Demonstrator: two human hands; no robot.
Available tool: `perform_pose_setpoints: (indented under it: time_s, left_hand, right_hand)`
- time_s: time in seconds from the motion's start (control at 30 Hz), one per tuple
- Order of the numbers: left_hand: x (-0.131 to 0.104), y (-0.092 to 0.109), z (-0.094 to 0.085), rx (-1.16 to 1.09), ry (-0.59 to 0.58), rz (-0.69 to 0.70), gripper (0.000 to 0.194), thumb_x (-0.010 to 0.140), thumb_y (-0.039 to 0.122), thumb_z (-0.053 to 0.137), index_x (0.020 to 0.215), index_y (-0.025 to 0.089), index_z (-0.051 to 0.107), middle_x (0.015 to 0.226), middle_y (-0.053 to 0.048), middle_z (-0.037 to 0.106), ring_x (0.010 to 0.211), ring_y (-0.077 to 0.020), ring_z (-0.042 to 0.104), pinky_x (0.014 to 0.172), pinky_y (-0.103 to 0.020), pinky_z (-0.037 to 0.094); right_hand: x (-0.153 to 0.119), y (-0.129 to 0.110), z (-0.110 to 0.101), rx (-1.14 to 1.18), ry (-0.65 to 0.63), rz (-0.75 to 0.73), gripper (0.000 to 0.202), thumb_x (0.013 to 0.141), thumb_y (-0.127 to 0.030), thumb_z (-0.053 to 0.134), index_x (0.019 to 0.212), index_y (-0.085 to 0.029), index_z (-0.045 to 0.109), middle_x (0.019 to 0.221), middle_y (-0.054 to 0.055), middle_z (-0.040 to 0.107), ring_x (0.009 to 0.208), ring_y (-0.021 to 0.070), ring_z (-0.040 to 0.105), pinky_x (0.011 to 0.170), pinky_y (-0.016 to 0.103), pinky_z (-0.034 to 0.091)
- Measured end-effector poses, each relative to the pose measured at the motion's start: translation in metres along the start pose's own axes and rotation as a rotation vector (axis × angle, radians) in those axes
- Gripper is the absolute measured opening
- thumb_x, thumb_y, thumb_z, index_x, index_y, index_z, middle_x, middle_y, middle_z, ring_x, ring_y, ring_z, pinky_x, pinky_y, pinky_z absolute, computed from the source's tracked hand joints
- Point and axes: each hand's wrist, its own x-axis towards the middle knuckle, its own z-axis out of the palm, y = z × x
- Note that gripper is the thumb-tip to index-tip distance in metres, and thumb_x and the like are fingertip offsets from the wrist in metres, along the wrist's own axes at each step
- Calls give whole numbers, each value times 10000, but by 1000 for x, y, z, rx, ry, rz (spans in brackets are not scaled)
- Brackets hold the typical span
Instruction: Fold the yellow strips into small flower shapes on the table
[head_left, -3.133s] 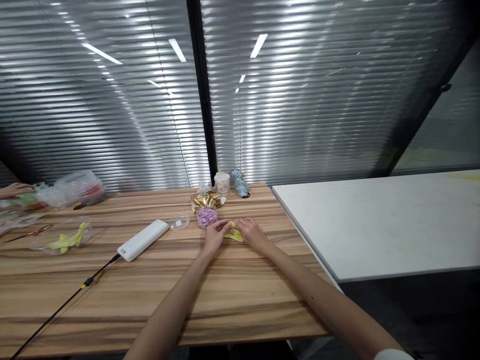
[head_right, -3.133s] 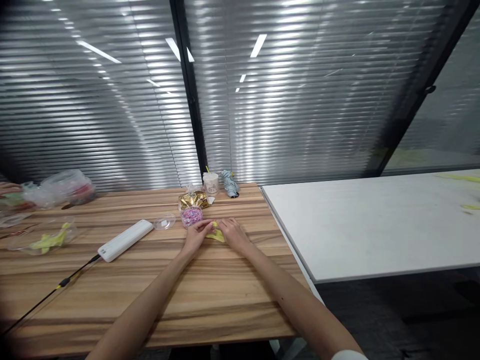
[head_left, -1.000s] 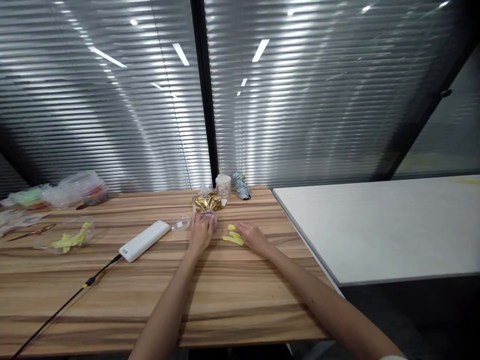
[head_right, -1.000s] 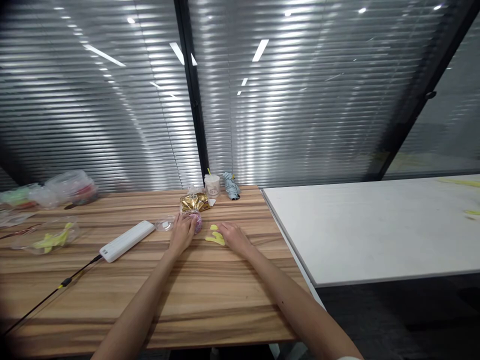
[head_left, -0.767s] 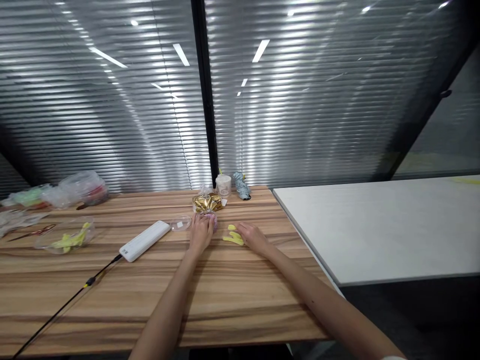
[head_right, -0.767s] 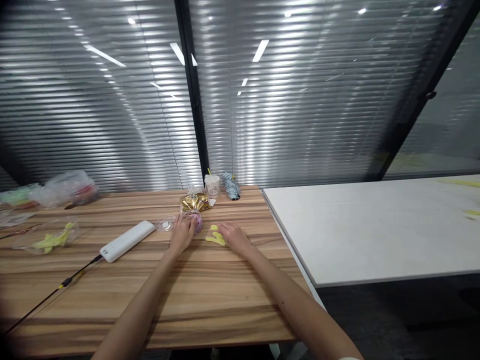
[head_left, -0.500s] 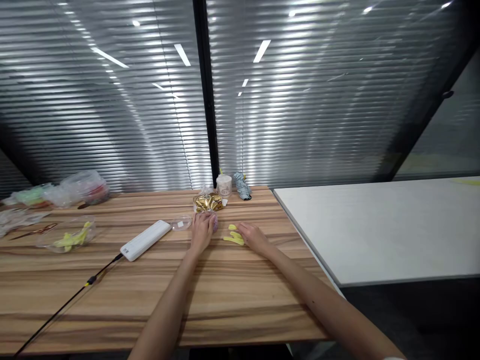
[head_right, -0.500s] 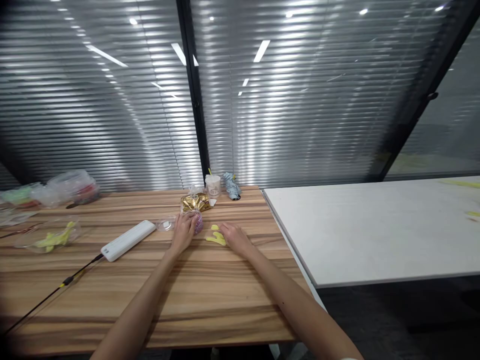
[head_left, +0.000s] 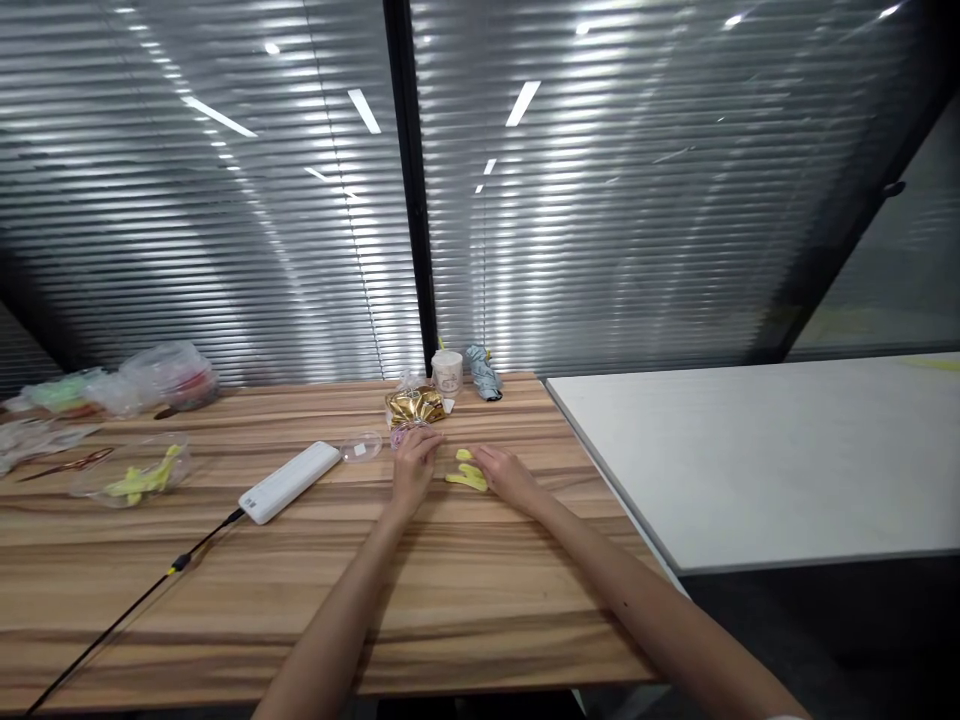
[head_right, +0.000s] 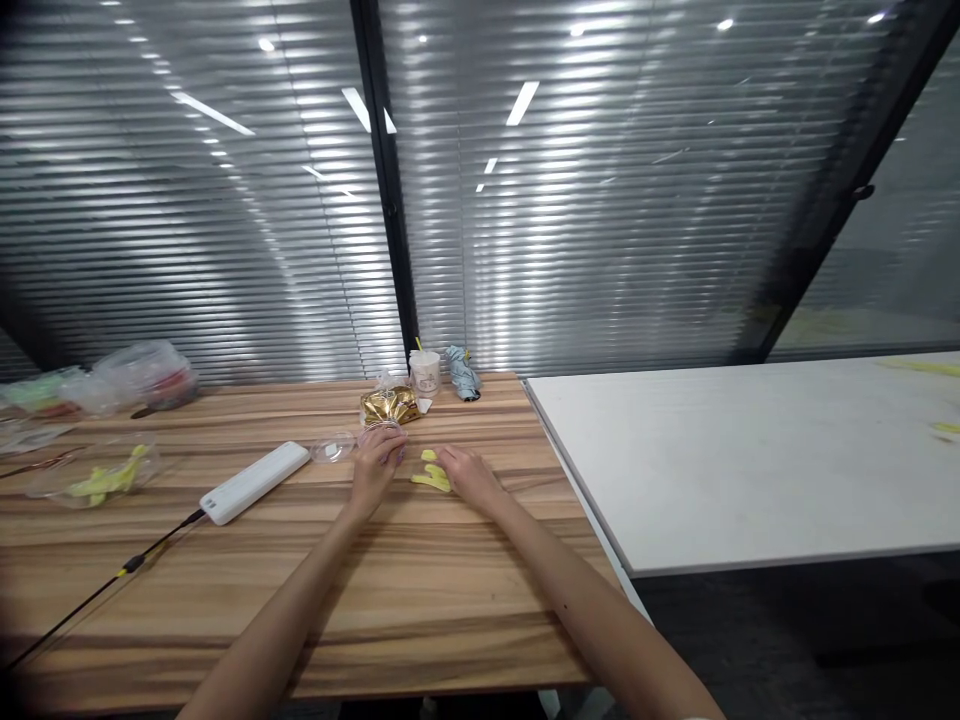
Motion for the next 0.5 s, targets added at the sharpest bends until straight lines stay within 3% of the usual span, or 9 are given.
perform_pose_setpoints:
  time_s: [0.23,0.5]
  left_hand:
    - [-5,11,12,-122,-78,-73,172,809,184,476,900,187,621,854,-50,641,806,-152,572,734,-301,456]
    - [-5,11,15,-244,-19,-349,184,770,236,527,893,164,643,879,-72,660,818,-173,597,747,-322,473]
  right_hand:
    - [0,1,1,-1,8,-2,242,843,-111,405,1064,-163,489,932,74,595,874,168,552,734,263,433]
    - [0,0,1,-16,24,-32,195,850,-118,399,1010,-164,501,890,68,588,820,163,545,707,256,423]
